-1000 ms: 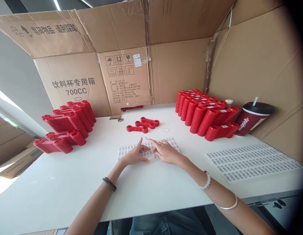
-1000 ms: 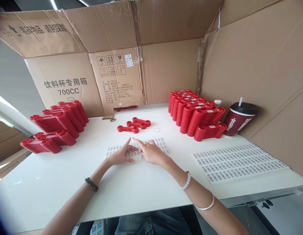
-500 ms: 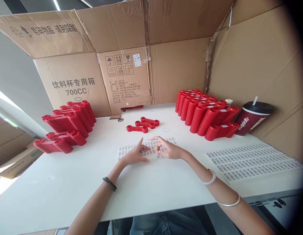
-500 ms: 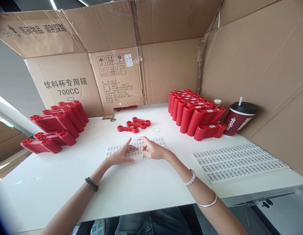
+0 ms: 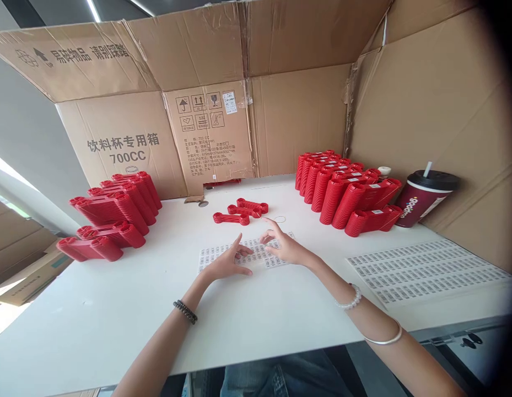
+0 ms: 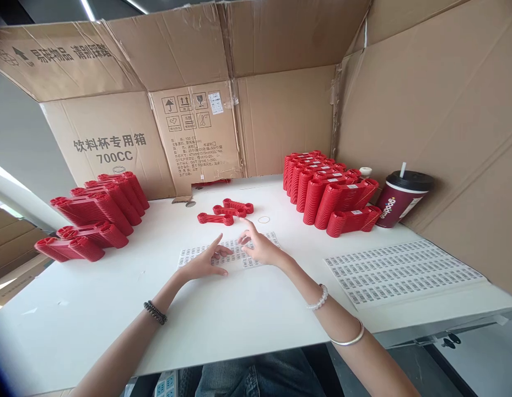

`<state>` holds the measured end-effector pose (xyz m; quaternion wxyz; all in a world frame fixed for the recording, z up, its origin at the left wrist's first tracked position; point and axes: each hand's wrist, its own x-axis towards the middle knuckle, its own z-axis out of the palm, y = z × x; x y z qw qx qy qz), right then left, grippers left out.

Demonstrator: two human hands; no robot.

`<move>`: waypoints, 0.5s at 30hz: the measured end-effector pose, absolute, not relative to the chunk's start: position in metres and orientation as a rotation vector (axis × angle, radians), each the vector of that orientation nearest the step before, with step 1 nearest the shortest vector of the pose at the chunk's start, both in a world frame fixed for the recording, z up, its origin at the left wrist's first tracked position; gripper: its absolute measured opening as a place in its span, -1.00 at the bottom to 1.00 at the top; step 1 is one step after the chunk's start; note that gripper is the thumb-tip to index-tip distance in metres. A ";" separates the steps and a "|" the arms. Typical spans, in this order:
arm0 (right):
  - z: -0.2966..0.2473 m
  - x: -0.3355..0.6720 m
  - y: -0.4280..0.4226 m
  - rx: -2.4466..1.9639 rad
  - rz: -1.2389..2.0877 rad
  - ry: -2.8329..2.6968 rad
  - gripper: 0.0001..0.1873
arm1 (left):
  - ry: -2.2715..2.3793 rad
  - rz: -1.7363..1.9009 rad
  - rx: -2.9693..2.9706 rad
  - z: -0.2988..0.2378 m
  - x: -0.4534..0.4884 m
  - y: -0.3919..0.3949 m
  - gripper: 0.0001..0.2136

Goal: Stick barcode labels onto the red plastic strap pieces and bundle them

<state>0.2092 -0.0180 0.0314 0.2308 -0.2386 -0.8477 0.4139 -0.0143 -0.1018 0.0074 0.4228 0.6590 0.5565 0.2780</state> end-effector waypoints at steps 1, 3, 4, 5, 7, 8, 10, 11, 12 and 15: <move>0.032 0.210 -0.019 -0.641 1.159 -2.351 -0.12 | 1.394 0.695 1.650 0.008 -0.014 -0.102 0.16; 0.034 0.211 -0.022 -0.647 1.147 -2.431 -0.09 | 1.389 0.698 1.654 0.008 -0.014 -0.102 0.16; 0.035 0.212 -0.023 -0.661 1.124 -2.477 -0.10 | 1.385 0.700 1.654 0.008 -0.015 -0.102 0.16; 0.036 0.212 -0.024 -0.674 1.094 -2.521 -0.10 | 1.383 0.700 1.652 0.008 -0.015 -0.102 0.16; 0.038 0.213 -0.027 -0.690 1.033 -2.597 -0.12 | 1.385 0.695 1.644 0.008 -0.015 -0.102 0.16; 0.039 0.213 -0.029 -0.693 0.997 -2.629 -0.12 | 1.387 0.693 1.641 0.008 -0.015 -0.102 0.16; 0.041 0.213 -0.032 -0.692 0.919 -2.675 -0.13 | 1.394 0.695 1.637 0.008 -0.014 -0.102 0.17; 0.041 0.213 -0.034 -0.692 0.889 -2.690 -0.13 | 1.398 0.696 1.637 0.008 -0.014 -0.102 0.17; 0.042 0.214 -0.035 -0.695 0.868 -2.699 -0.13 | 1.401 0.697 1.637 0.008 -0.013 -0.103 0.17; 0.045 0.214 -0.038 -0.703 0.847 -2.699 -0.13 | 1.409 0.691 1.641 0.010 -0.012 -0.104 0.17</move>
